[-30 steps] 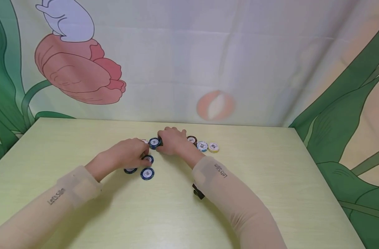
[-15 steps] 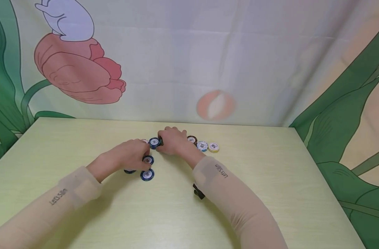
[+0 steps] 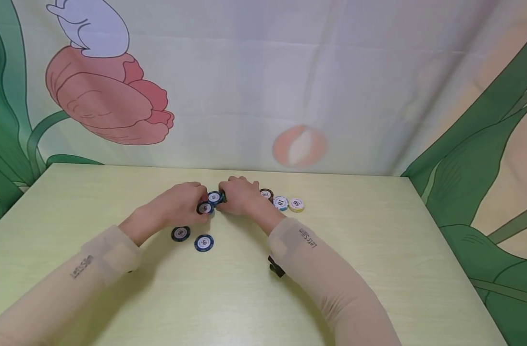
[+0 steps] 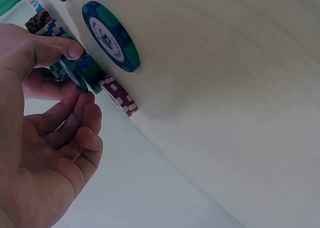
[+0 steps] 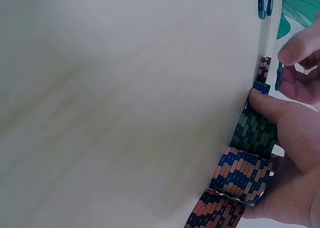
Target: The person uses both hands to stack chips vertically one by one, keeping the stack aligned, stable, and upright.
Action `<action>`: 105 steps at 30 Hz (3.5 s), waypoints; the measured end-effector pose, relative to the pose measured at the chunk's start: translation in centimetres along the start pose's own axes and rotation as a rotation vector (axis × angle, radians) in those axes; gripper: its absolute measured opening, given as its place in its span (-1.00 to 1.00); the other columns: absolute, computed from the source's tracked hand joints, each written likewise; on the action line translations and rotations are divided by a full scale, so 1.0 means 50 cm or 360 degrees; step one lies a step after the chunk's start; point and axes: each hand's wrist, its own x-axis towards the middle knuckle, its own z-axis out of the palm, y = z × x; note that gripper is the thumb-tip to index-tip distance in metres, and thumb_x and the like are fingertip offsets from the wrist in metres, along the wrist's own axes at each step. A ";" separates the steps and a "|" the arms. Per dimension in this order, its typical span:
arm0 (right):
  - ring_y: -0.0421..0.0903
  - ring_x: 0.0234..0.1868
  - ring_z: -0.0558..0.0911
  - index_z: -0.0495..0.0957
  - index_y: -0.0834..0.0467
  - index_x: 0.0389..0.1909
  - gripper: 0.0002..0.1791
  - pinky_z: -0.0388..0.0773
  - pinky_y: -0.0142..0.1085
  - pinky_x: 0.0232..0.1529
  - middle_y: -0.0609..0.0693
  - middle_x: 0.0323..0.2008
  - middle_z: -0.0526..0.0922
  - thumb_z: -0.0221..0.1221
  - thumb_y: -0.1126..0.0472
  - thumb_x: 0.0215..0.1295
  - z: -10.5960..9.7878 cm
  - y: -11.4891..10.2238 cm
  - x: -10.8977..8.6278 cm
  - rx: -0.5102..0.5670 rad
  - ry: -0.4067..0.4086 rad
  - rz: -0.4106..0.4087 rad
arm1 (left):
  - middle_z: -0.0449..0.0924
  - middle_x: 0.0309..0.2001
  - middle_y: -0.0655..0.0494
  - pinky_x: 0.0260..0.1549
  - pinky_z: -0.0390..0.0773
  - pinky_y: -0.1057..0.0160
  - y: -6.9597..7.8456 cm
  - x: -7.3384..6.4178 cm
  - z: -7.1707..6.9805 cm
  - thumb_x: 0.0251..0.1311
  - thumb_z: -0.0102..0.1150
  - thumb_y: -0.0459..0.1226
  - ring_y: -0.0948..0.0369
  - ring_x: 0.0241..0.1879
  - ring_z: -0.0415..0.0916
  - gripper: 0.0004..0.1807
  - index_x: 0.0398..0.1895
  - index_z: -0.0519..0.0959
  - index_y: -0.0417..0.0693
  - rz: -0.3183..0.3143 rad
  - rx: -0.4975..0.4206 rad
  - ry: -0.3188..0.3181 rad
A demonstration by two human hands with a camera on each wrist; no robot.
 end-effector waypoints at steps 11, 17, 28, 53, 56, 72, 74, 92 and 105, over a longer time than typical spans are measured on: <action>-0.01 0.00 0.50 0.61 -0.04 0.08 -0.61 0.45 0.10 -0.01 -0.04 -0.03 0.55 0.30 -0.15 0.38 0.001 0.002 -0.001 0.0005 0.0011 -0.0014 | 0.50 -0.31 0.03 -0.27 0.50 0.16 -0.015 0.017 0.006 0.11 0.38 -0.21 0.10 -0.32 0.44 -0.74 -0.27 0.57 -0.20 -0.0036 -0.0046 0.0117; 0.00 0.01 0.51 0.61 -0.04 0.07 -0.62 0.45 0.11 0.00 -0.03 -0.02 0.55 0.29 -0.15 0.38 0.001 0.002 -0.003 0.0002 0.0018 -0.0015 | 0.49 -0.29 0.01 -0.28 0.50 0.16 -0.014 0.023 0.010 0.15 0.34 -0.25 0.09 -0.32 0.44 -0.79 -0.25 0.60 -0.20 -0.0043 -0.0104 0.0131; 0.01 0.06 0.51 0.60 -0.04 0.12 -0.59 0.45 0.12 0.04 -0.02 0.03 0.55 0.29 -0.16 0.38 -0.001 0.001 -0.004 -0.0008 0.0009 -0.0009 | 0.55 -0.19 -0.05 -0.16 0.55 0.12 -0.006 0.017 0.009 0.29 0.37 -0.17 0.06 -0.24 0.47 -0.64 -0.01 0.63 -0.28 -0.0046 -0.0058 0.0165; 0.01 0.04 0.50 0.60 -0.03 0.11 -0.60 0.45 0.09 0.03 -0.03 0.00 0.54 0.31 -0.13 0.38 -0.002 0.002 -0.004 0.0024 0.0007 -0.0011 | 0.66 -0.22 0.02 -0.22 0.52 0.15 -0.004 0.027 0.006 0.26 0.45 -0.19 0.10 -0.28 0.49 -0.71 -0.08 0.70 -0.20 -0.0072 0.0028 0.0182; 0.00 0.05 0.50 0.60 -0.03 0.11 -0.60 0.45 0.09 0.02 -0.04 0.00 0.54 0.31 -0.14 0.38 -0.001 0.002 -0.003 0.0023 0.0004 -0.0012 | 0.66 -0.21 0.01 -0.19 0.53 0.15 -0.004 0.029 0.008 0.26 0.44 -0.19 0.10 -0.26 0.49 -0.70 -0.07 0.69 -0.20 -0.0073 0.0020 0.0183; -0.01 0.04 0.51 0.59 -0.02 0.14 -0.53 0.46 0.09 0.03 -0.03 0.02 0.56 0.30 -0.19 0.37 0.001 0.004 0.000 0.0019 0.0000 0.0004 | 0.51 -0.26 0.06 -0.16 0.46 0.03 -0.001 0.020 0.007 0.20 0.49 -0.08 0.08 -0.28 0.46 -0.63 -0.11 0.63 -0.13 -0.0069 0.0036 0.0167; -0.01 0.03 0.51 0.59 -0.01 0.12 -0.55 0.46 0.08 0.02 -0.03 0.01 0.55 0.31 -0.17 0.37 0.000 0.004 -0.001 0.0027 0.0001 0.0001 | 0.51 -0.30 0.06 -0.20 0.47 0.07 0.005 0.015 0.002 0.19 0.50 -0.11 0.09 -0.31 0.46 -0.67 -0.19 0.61 -0.13 -0.0068 -0.0036 0.0089; -0.05 0.06 0.53 0.59 0.01 0.17 -0.53 0.46 0.10 0.07 -0.03 0.02 0.57 0.32 -0.14 0.36 0.002 0.004 0.002 0.0018 0.0002 -0.0020 | 0.52 -0.37 0.14 -0.34 0.43 0.23 0.041 -0.031 -0.021 0.10 0.57 -0.08 0.19 -0.31 0.44 -0.68 -0.36 0.59 0.00 -0.0051 -0.0255 -0.0652; -0.07 0.03 0.53 0.59 0.00 0.15 -0.54 0.48 0.06 0.04 -0.05 0.00 0.56 0.31 -0.15 0.37 0.001 0.005 0.000 0.0006 0.0003 -0.0020 | 0.54 -0.36 0.10 -0.30 0.50 0.20 0.030 -0.025 -0.012 0.20 0.50 -0.13 0.17 -0.32 0.48 -0.73 -0.27 0.62 -0.07 -0.0047 -0.0272 -0.0468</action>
